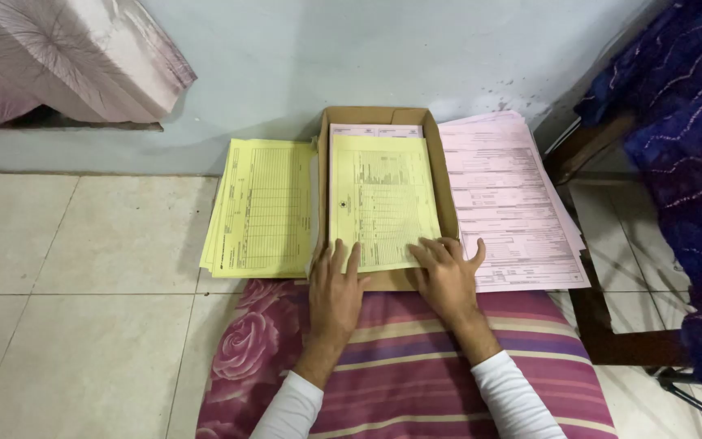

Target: Sorting and stacking printed forms into a cardboard box

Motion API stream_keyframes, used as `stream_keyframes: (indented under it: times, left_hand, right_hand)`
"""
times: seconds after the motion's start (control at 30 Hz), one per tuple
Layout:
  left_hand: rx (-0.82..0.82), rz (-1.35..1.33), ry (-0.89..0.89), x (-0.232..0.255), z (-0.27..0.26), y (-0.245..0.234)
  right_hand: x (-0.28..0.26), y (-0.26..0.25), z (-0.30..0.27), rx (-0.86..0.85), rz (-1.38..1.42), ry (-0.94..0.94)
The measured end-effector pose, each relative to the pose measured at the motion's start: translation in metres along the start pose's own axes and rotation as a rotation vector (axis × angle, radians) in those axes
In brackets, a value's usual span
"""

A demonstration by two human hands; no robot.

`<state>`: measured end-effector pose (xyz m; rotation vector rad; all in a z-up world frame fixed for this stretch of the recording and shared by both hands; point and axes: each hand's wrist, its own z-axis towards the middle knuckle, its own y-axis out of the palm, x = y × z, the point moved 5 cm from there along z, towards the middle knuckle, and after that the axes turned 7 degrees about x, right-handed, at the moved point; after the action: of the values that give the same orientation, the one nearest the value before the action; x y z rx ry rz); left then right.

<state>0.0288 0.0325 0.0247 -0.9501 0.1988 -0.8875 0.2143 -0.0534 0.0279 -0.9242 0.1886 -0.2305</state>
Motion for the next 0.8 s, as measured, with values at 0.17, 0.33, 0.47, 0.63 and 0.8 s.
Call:
stream_keyframes:
  times: [0.17,0.33,0.47,0.63,0.8]
  left_hand:
    - [-0.193,-0.005,-0.148,-0.007,0.001,0.001]
    - [-0.183,0.004,-0.159,-0.012,-0.004,0.021]
    - [-0.174,-0.016,-0.189,-0.013,-0.002,0.026]
    - [-0.130,-0.021,-0.210,-0.016,-0.005,0.043]
    - [-0.082,-0.057,-0.187,-0.020,-0.004,0.055]
  right_hand:
    - [-0.006,-0.016,0.015,-0.231,-0.091,0.030]
    - [-0.004,-0.025,0.028,-0.378,-0.063,0.029]
    - [0.004,-0.014,0.033,-0.433,0.008,0.027]
    - [0.011,0.000,0.038,-0.501,0.007,0.034]
    - [0.022,0.017,0.037,-0.531,-0.002,0.037]
